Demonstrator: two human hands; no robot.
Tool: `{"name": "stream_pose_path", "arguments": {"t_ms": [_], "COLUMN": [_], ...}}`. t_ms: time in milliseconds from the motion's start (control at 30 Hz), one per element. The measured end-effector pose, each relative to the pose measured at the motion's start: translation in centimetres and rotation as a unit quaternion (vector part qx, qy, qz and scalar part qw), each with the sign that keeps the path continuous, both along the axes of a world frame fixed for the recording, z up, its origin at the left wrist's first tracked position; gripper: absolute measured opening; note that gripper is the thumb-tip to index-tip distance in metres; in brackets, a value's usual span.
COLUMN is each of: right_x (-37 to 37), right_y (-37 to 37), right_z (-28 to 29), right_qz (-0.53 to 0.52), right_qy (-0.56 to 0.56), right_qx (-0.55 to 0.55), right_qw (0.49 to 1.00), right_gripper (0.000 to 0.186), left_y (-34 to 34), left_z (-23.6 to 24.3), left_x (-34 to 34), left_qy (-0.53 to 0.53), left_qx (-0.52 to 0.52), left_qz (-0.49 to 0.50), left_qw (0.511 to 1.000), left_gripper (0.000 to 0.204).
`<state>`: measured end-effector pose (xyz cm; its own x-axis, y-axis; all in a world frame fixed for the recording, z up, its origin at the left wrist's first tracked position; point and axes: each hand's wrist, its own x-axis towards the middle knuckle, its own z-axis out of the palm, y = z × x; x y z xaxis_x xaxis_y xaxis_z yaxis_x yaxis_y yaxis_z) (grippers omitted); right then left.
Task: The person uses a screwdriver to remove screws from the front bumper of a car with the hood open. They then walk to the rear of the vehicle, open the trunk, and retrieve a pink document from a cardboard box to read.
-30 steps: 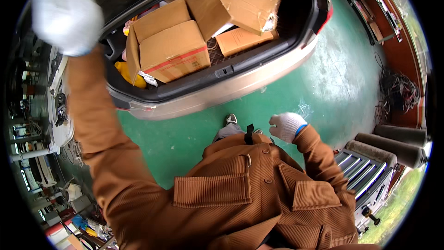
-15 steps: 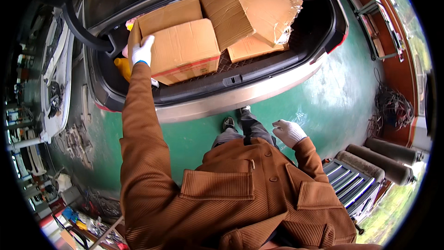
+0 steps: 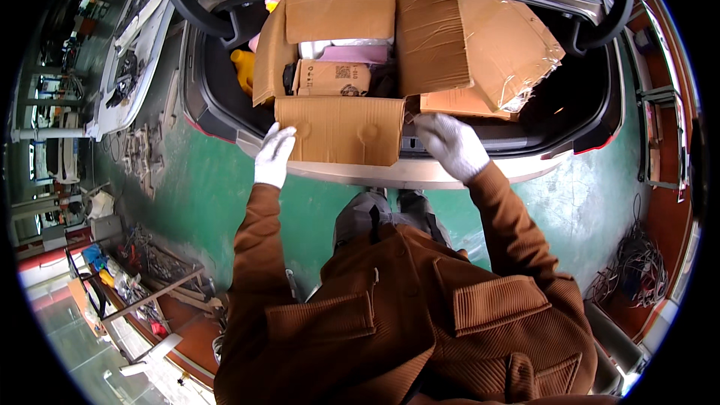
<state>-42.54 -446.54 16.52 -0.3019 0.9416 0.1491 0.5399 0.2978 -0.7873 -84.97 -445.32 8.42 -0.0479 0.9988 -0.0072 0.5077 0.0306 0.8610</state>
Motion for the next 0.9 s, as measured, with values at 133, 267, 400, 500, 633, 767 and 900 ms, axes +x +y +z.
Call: {"name": "stream_pose_path", "arguments": {"t_ms": [133, 267, 400, 500, 633, 767, 900], "right_x": [-4.3, -7.7, -9.3, -10.1, -11.3, -10.3, -10.9], "right_y": [5.1, 6.1, 6.9, 9.5, 16.2, 23.3, 25.7], "right_z": [-2.3, -7.6, -7.3, -5.8, -7.8, -12.8, -11.3], "right_qz": [-0.034, -0.040, -0.054, -0.036, -0.069, -0.145, -0.246], "right_qy": [-0.077, -0.243, -0.272, -0.261, -0.278, -0.331, -0.221], "right_qx": [-0.083, -0.045, -0.079, -0.144, -0.138, -0.073, 0.025], "right_qw": [0.993, 0.968, 0.958, 0.954, 0.948, 0.930, 0.944], "right_gripper": [0.046, 0.059, 0.053, 0.032, 0.040, 0.041, 0.035], "left_y": [2.1, 6.9, 12.6, 13.8, 14.5, 14.9, 14.4], "left_z": [0.1, 1.0, 0.2, -1.3, -2.6, -3.1, -4.4], "left_x": [1.8, 2.7, 2.5, 3.2, 3.5, 4.6, 3.1], "left_qy": [0.198, 0.323, 0.340, 0.482, 0.511, 0.487, 0.442], "left_qx": [0.053, 0.151, 0.257, 0.179, 0.155, 0.169, 0.239], "left_qz": [0.006, -0.024, -0.042, -0.104, -0.090, -0.100, -0.073], "left_qw": [0.979, 0.934, 0.904, 0.851, 0.841, 0.851, 0.862], "left_gripper": [0.034, 0.045, 0.025, 0.036, 0.038, 0.035, 0.029]}}
